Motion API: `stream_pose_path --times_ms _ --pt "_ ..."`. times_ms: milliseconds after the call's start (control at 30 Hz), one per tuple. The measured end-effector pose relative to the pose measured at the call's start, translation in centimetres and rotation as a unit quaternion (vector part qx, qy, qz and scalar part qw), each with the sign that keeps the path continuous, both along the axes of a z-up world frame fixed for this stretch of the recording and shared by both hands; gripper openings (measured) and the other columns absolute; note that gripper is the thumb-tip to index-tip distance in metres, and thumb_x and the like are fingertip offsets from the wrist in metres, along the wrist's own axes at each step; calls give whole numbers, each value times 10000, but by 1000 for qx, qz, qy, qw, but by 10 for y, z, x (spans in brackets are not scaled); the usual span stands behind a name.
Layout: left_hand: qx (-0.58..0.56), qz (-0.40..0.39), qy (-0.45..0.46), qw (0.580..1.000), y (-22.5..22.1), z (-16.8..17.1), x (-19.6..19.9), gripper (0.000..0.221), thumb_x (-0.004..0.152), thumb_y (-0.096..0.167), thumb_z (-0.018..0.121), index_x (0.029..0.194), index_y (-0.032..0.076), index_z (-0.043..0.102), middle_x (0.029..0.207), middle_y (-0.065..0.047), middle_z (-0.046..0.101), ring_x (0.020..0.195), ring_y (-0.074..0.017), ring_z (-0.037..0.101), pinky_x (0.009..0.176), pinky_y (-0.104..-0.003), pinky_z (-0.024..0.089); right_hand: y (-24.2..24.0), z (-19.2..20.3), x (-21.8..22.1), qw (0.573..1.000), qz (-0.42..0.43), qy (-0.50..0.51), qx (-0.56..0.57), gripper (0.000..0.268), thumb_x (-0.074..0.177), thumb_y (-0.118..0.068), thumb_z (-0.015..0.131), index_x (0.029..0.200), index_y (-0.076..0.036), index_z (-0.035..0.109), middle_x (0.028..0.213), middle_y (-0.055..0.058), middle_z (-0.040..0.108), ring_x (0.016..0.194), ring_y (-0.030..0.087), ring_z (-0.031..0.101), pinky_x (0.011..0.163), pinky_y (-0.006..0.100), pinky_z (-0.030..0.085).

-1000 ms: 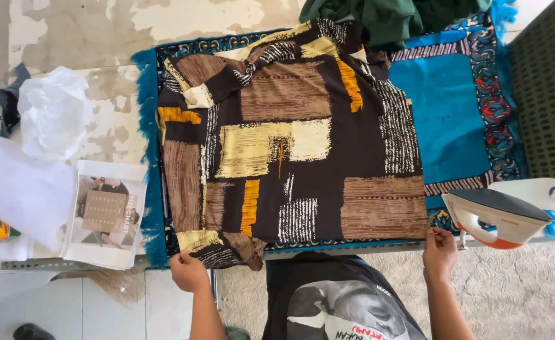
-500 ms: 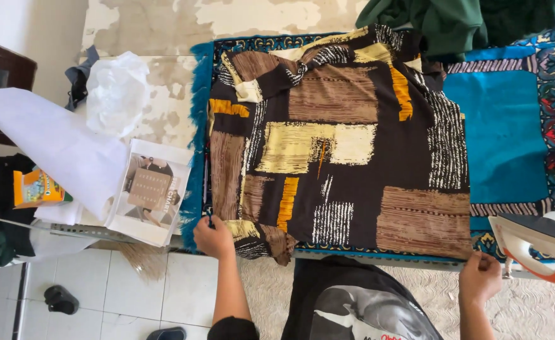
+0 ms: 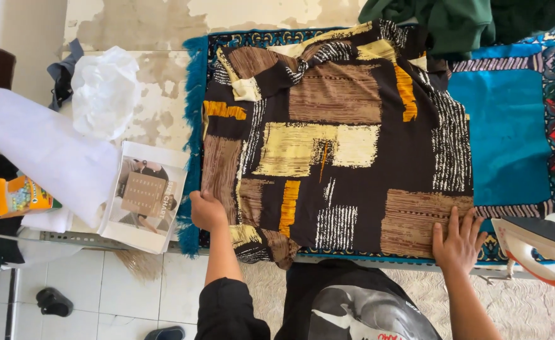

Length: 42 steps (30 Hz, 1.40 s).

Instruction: Ironing a patterned shirt on a flat surface and then folding it.

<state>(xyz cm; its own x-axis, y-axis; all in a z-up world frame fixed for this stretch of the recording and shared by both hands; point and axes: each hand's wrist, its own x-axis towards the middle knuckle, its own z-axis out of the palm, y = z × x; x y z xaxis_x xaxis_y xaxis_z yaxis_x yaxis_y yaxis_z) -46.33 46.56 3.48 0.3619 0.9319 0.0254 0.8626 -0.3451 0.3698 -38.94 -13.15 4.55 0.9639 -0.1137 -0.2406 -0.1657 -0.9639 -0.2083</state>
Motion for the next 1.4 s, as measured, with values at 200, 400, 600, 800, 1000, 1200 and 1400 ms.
stream_pose_path --times_ms 200,400,600,800,1000,1200,1400 --pt "130 -77 -1 989 21 -15 -9 155 1055 171 611 919 97 608 788 -105 684 649 -364 634 577 -494 419 0 -5 3 999 -7 24 -23 780 976 -658 165 1641 -257 95 1729 79 -39 1584 298 -92 1251 500 -70" --pt "292 -86 65 950 -7 12 1 104 955 85 676 1021 116 601 857 -54 581 734 -225 555 726 -379 421 -5 -11 -6 998 3 -53 -42 682 1022 -561 362 1636 -267 314 1747 130 172 1604 360 120 1268 583 140" --pt "258 -211 -49 942 -33 44 50 419 886 -105 499 1260 45 613 1383 -168 547 1235 -329 551 1101 -496 398 1 -18 33 947 46 -289 -128 600 906 -421 694 1411 -99 665 1507 306 546 1312 502 582 1004 554 541" --pt "92 -357 -12 930 -39 17 78 473 1064 294 483 1481 73 513 1590 -193 417 1471 -342 388 1232 -506 227 41 1 168 946 156 -285 -4 506 1050 -169 557 1506 44 506 1586 312 402 1438 491 388 1132 596 381" --pt "-17 -336 39 941 -21 5 76 584 1122 473 276 1634 194 307 1711 -164 181 1568 -338 168 1262 -551 61 12 -44 272 990 107 -59 -64 626 1119 -484 227 1640 -149 319 1715 102 231 1592 357 99 1254 608 82" --pt "-41 -266 44 962 -10 -1 83 664 1112 597 185 1640 211 297 1721 -115 159 1581 -298 129 1266 -549 -21 10 -33 275 999 7 11 -47 629 1106 -463 139 1676 -200 125 1740 46 57 1586 369 -11 1234 677 3" --pt "-34 -224 138 964 -7 2 97 709 1031 586 213 1633 214 249 1714 -37 147 1578 -210 94 1229 -582 -64 16 -8 277 998 -52 -22 12 608 1111 -376 234 1644 -87 187 1696 134 128 1533 417 42 1189 672 112"
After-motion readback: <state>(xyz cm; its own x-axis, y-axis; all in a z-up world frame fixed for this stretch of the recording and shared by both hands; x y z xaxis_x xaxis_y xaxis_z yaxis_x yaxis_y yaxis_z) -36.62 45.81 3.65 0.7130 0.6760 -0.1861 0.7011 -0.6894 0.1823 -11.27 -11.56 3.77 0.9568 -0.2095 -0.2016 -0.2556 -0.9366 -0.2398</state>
